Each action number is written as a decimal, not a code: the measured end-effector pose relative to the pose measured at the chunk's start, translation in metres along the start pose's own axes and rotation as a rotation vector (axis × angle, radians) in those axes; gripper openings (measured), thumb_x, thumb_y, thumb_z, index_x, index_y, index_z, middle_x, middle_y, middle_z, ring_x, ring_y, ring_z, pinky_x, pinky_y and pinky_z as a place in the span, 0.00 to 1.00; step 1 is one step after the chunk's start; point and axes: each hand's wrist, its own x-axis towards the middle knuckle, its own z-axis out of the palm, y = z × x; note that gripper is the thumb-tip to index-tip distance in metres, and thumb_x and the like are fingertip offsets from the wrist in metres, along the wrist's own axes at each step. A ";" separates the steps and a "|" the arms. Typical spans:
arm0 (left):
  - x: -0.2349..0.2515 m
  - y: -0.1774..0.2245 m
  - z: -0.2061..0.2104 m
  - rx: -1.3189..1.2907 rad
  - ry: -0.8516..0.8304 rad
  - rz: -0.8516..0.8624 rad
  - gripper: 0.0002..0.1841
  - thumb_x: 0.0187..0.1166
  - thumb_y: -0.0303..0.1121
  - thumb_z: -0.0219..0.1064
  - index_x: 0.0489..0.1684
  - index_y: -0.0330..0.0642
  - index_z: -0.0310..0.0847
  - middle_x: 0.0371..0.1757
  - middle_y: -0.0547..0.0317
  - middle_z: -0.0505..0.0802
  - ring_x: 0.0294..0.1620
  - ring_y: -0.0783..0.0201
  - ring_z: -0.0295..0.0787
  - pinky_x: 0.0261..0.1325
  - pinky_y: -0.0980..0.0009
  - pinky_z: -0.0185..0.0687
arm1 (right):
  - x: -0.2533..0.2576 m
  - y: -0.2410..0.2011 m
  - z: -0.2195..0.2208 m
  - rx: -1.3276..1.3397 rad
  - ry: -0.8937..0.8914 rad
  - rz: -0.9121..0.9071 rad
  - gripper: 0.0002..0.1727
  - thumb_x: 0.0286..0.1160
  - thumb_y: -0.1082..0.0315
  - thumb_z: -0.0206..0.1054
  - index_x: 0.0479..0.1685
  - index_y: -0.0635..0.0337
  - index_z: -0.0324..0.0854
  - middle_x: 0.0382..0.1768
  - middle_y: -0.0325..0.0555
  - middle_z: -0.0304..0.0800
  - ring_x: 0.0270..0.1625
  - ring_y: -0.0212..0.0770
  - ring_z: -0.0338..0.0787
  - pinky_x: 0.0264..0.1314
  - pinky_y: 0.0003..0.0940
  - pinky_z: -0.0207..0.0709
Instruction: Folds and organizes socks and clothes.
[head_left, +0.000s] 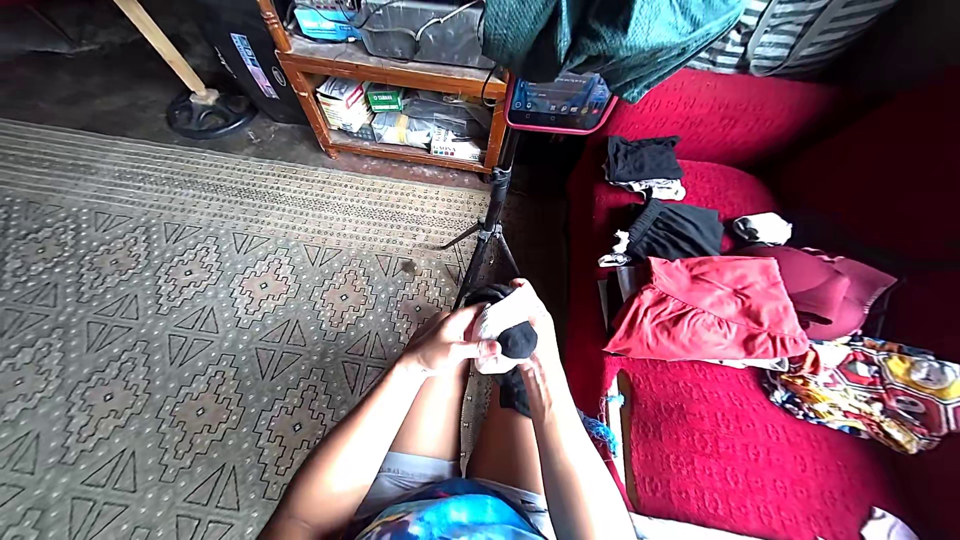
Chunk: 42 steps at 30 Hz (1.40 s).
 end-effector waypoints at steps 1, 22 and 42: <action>0.001 0.000 -0.002 0.070 0.019 0.023 0.32 0.71 0.33 0.76 0.73 0.26 0.69 0.62 0.54 0.90 0.64 0.66 0.88 0.73 0.63 0.82 | -0.002 -0.003 0.001 -0.011 0.010 -0.001 0.18 0.87 0.68 0.45 0.46 0.49 0.84 0.34 0.38 0.94 0.40 0.32 0.93 0.47 0.33 0.89; -0.011 -0.001 0.032 -0.024 0.019 0.002 0.17 0.82 0.25 0.57 0.68 0.32 0.71 0.55 0.68 0.90 0.57 0.79 0.86 0.66 0.73 0.81 | -0.046 0.001 0.025 -0.715 -0.001 0.193 0.08 0.77 0.82 0.55 0.39 0.73 0.81 0.29 0.38 0.84 0.35 0.18 0.79 0.46 0.13 0.75; 0.009 -0.007 0.027 0.790 0.755 0.328 0.08 0.72 0.22 0.68 0.45 0.27 0.87 0.35 0.52 0.95 0.36 0.71 0.92 0.46 0.74 0.89 | -0.030 0.011 0.026 -0.213 0.330 -0.257 0.10 0.84 0.79 0.54 0.41 0.65 0.82 0.33 0.40 0.90 0.35 0.30 0.91 0.41 0.26 0.88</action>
